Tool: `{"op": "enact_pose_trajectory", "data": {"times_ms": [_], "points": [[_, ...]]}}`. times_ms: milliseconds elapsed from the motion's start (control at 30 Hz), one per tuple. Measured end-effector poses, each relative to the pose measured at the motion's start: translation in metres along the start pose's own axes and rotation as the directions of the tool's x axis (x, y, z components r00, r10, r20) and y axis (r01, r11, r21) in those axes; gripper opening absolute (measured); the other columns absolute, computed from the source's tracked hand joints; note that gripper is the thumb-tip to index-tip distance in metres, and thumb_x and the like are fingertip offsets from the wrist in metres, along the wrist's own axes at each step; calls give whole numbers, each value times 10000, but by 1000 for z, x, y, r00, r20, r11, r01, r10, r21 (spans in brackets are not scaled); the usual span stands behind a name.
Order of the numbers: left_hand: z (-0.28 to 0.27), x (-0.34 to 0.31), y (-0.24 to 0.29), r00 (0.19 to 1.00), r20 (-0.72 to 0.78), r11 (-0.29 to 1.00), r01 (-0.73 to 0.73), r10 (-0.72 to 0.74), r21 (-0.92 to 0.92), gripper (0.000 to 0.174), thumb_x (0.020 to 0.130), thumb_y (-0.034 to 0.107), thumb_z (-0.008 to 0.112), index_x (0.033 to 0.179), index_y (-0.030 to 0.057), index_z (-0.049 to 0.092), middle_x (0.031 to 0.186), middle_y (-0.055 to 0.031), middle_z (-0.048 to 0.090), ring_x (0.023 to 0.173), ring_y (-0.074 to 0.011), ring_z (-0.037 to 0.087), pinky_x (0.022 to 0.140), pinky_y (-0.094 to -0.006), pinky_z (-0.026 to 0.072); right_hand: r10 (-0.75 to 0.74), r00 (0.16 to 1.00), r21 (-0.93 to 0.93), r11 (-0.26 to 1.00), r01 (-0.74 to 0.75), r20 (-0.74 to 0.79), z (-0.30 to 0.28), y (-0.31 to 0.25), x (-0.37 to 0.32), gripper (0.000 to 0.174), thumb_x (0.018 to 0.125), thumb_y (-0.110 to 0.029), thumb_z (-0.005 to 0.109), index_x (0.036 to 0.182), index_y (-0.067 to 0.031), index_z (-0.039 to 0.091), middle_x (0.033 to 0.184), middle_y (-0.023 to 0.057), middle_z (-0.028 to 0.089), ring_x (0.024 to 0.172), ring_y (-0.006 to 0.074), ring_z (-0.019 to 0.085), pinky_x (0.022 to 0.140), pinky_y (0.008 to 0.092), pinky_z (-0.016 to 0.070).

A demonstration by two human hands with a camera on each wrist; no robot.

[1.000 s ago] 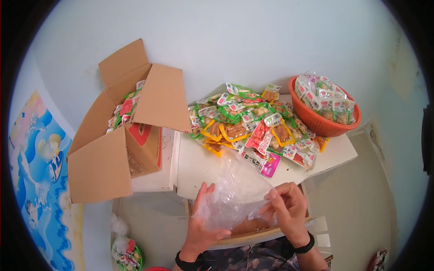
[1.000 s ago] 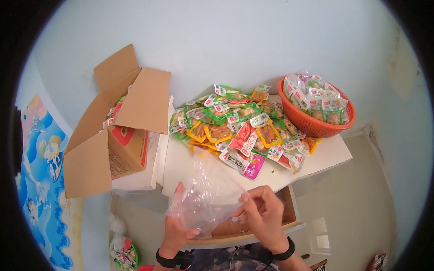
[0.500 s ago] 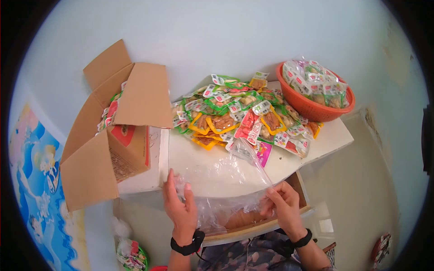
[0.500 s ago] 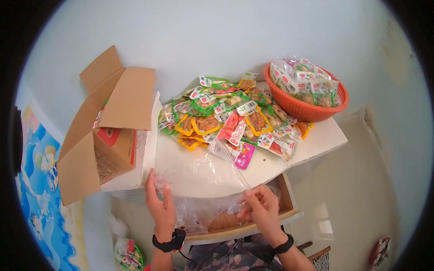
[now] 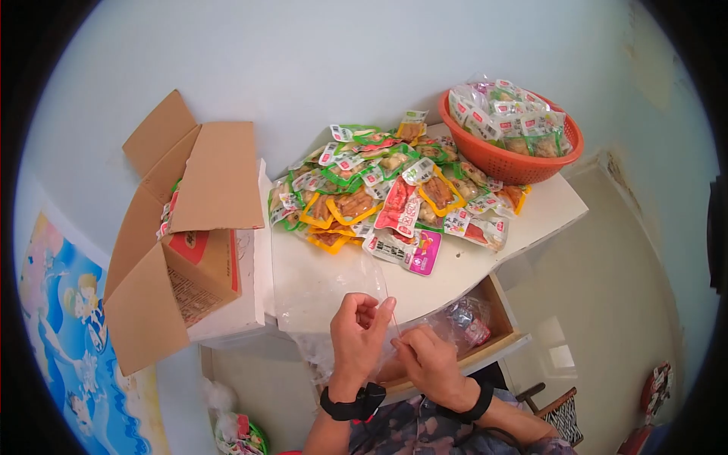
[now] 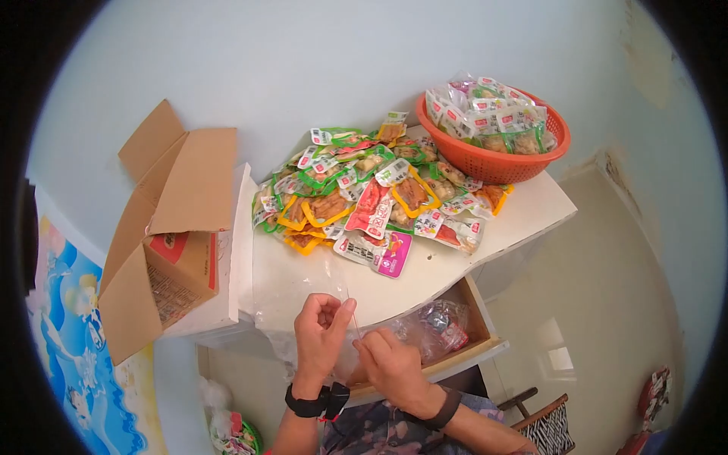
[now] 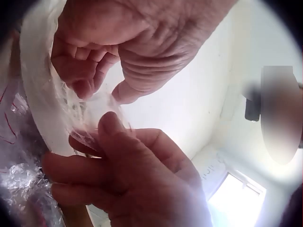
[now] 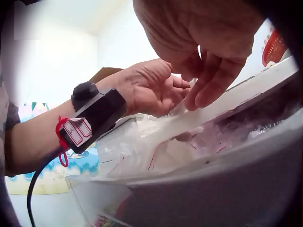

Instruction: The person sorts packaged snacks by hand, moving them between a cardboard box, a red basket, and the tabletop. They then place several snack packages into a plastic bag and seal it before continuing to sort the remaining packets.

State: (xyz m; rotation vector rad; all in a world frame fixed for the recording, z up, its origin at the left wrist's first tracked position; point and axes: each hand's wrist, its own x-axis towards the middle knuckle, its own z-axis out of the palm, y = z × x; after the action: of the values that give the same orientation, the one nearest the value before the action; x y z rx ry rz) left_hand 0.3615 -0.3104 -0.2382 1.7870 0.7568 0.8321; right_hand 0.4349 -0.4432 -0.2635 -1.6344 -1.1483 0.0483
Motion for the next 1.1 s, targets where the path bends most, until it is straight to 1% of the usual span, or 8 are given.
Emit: {"op": "enact_pose_trajectory", "data": {"times_ms": [200, 400, 500, 700, 833, 933, 1033, 1100], "points": [[-9, -5, 0, 985, 112, 960, 152, -128, -235, 128, 1004, 125, 705, 1013, 4, 663, 861, -1, 672, 705, -58, 593, 639, -218, 489, 11, 994, -55, 998, -5, 111, -2, 4, -1, 141, 935, -129, 747, 980, -38, 650, 904, 135, 680, 727, 299, 694, 597, 399, 524], [-15, -11, 1, 978, 175, 956, 157, -115, -249, 97, 1004, 93, 693, 1048, 9, 674, 879, 1, 679, 716, -58, 603, 637, -217, 488, 235, 969, 255, 935, -245, 71, -19, -15, 30, 286, 951, -310, 726, 1026, -45, 648, 883, 144, 728, 738, 326, 729, 620, 435, 544], [-18, -13, 1, 983, 173, 971, 95, -57, -219, 83, 1005, 89, 683, 1051, 20, 673, 872, 6, 674, 717, -54, 595, 632, -214, 478, 210, 970, 92, 971, -221, 120, -19, -3, 43, 204, 943, -215, 731, 1018, -33, 677, 806, 152, 713, 645, 267, 692, 603, 357, 524], [-48, 11, 6, 994, 47, 958, 109, -100, -264, 96, 1018, 141, 666, 1027, 46, 664, 814, 19, 642, 673, -48, 556, 614, -210, 451, 198, 964, -153, 973, -171, 179, -33, 12, 61, 188, 982, -220, 682, 1000, -33, 679, 795, 138, 722, 687, 298, 711, 621, 391, 536], [-44, 32, -6, 992, 44, 963, 124, -116, -240, 112, 1018, 161, 671, 1017, 50, 659, 798, 13, 639, 656, -49, 552, 605, -211, 449, 202, 937, -107, 978, -179, 284, -41, 2, 67, 228, 983, -268, 674, 1075, -59, 679, 827, 129, 729, 768, 350, 723, 672, 450, 557], [-37, 37, -23, 991, 36, 954, 131, -126, -270, 115, 1018, 163, 673, 1013, 50, 656, 801, 6, 646, 653, -48, 558, 597, -208, 452, 97, 980, -161, 985, -68, 176, -55, 16, 69, 200, 972, -237, 685, 1054, -54, 686, 899, 138, 730, 780, 333, 721, 673, 438, 558], [-38, 38, -31, 989, 63, 952, 145, -133, -270, 112, 1014, 156, 678, 1014, 47, 653, 805, -2, 656, 652, -50, 569, 584, -208, 453, 109, 994, -239, 966, -100, 23, -81, 37, 75, 121, 947, -146, 723, 1023, -52, 710, 924, 134, 736, 768, 271, 728, 659, 370, 556], [-39, 37, -32, 986, 88, 953, 158, -139, -259, 109, 1009, 148, 683, 1015, 44, 652, 806, -4, 662, 648, -51, 575, 575, -209, 455, 131, 987, -222, 964, -148, -89, -99, 51, 82, 101, 944, -148, 702, 991, -59, 701, 904, 133, 721, 764, 298, 713, 668, 404, 557]]}}
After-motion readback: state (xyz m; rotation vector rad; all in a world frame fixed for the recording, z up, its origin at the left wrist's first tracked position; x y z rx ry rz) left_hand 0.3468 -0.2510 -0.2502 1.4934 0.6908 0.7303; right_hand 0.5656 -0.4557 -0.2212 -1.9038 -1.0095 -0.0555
